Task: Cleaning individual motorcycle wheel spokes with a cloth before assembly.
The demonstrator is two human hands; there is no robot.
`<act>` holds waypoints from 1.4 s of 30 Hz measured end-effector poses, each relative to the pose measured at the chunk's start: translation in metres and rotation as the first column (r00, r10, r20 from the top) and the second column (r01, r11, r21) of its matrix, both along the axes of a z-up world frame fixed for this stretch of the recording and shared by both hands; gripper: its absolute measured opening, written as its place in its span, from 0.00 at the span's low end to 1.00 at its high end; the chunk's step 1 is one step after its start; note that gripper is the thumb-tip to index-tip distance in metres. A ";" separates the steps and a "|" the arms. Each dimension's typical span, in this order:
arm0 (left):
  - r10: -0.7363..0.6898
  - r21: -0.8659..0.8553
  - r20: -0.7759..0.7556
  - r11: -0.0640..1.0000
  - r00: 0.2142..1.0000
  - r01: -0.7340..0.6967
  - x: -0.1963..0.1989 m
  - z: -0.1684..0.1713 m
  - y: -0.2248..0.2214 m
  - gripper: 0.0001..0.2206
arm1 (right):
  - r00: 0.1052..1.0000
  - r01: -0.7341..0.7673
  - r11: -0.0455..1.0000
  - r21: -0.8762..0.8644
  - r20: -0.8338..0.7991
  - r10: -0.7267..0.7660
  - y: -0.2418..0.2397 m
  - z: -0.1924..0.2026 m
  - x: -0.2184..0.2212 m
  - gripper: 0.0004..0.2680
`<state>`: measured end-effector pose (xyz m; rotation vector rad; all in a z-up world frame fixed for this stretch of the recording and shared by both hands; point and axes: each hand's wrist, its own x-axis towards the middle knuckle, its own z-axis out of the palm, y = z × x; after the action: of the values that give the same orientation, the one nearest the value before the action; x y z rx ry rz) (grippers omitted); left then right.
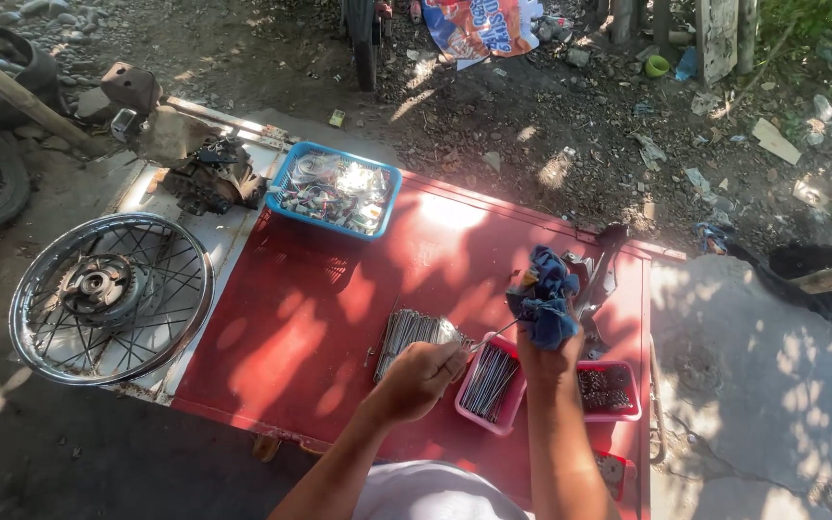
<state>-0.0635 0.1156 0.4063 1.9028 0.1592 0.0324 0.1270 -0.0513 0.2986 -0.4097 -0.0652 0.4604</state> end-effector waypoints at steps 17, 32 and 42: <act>0.069 -0.146 0.216 0.989 0.974 -0.038 0.039 -0.040 -0.074 0.09 | 0.990 -0.026 0.868 -0.495 0.110 0.092 -0.018 0.069 -0.089 0.15; 0.122 -0.154 0.242 0.984 0.962 -0.087 0.051 -0.002 -0.094 0.10 | 0.969 -0.011 0.874 -0.486 0.212 0.130 -0.081 0.013 -0.046 0.12; -0.053 0.404 0.733 0.836 0.678 -0.372 0.051 -0.085 -0.088 0.09 | 1.000 0.015 0.802 -0.597 0.024 0.000 -0.029 0.035 -0.073 0.07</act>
<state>-0.0127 0.0280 0.3218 2.2626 -0.2533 1.0596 0.0544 -0.0799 0.3336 -1.0436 0.0650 0.4627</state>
